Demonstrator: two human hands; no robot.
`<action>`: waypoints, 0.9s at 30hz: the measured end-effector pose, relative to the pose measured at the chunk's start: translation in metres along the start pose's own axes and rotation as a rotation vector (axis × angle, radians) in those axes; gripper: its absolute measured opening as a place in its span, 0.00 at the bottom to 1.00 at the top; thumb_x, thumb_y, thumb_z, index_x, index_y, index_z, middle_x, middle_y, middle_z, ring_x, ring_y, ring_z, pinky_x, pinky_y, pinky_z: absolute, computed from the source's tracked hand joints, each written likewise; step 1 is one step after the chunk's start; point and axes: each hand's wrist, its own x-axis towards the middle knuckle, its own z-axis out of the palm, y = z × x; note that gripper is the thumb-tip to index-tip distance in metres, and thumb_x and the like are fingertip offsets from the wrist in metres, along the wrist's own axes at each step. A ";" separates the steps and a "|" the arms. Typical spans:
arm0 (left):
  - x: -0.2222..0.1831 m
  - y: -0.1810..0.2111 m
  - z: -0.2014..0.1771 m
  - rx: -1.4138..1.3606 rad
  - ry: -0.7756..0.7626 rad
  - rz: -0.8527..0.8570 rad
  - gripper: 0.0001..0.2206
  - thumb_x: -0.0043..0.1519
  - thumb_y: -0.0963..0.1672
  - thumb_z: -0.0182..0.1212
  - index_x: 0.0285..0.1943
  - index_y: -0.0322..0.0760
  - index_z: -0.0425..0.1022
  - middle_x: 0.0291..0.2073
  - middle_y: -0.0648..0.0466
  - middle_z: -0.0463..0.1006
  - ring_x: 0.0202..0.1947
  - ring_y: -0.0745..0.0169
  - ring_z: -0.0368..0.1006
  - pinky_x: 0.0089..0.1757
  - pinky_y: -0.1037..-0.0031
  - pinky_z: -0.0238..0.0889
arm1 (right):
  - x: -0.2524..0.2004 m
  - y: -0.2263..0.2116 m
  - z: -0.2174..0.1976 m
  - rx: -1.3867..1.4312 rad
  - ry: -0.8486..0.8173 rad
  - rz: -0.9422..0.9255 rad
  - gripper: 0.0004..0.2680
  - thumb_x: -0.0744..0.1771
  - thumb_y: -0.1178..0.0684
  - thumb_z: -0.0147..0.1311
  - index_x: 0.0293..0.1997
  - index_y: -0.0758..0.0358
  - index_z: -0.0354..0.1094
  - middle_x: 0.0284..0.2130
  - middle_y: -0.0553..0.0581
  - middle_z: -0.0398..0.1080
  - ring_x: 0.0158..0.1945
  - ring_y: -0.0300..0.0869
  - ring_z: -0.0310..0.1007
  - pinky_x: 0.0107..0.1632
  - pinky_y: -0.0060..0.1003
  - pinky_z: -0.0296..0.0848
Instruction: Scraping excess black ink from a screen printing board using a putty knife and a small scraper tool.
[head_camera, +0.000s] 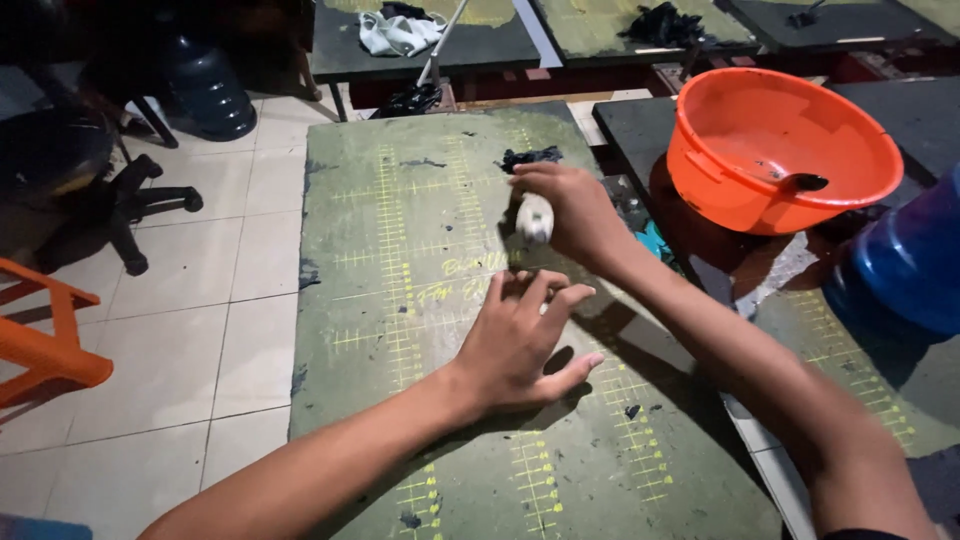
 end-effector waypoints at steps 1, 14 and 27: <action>0.000 0.001 -0.001 -0.001 -0.004 -0.019 0.29 0.57 0.55 0.59 0.65 0.42 0.64 0.43 0.49 0.69 0.37 0.50 0.68 0.46 0.58 0.57 | -0.003 -0.014 -0.006 -0.018 0.016 -0.030 0.16 0.60 0.74 0.59 0.49 0.65 0.75 0.53 0.62 0.75 0.53 0.65 0.75 0.51 0.62 0.75; -0.003 0.005 -0.001 -0.050 0.040 -0.115 0.26 0.57 0.53 0.61 0.62 0.39 0.67 0.43 0.51 0.65 0.45 0.48 0.67 0.55 0.43 0.53 | 0.024 0.061 0.117 -0.830 0.344 -0.181 0.04 0.64 0.53 0.56 0.33 0.42 0.67 0.26 0.41 0.72 0.17 0.40 0.71 0.20 0.34 0.69; -0.001 0.005 0.000 -0.031 0.072 -0.034 0.25 0.59 0.53 0.60 0.60 0.38 0.67 0.41 0.49 0.66 0.43 0.46 0.67 0.53 0.46 0.53 | 0.080 0.036 0.128 -0.561 0.159 0.005 0.07 0.62 0.54 0.54 0.41 0.53 0.66 0.23 0.53 0.73 0.21 0.56 0.77 0.26 0.53 0.76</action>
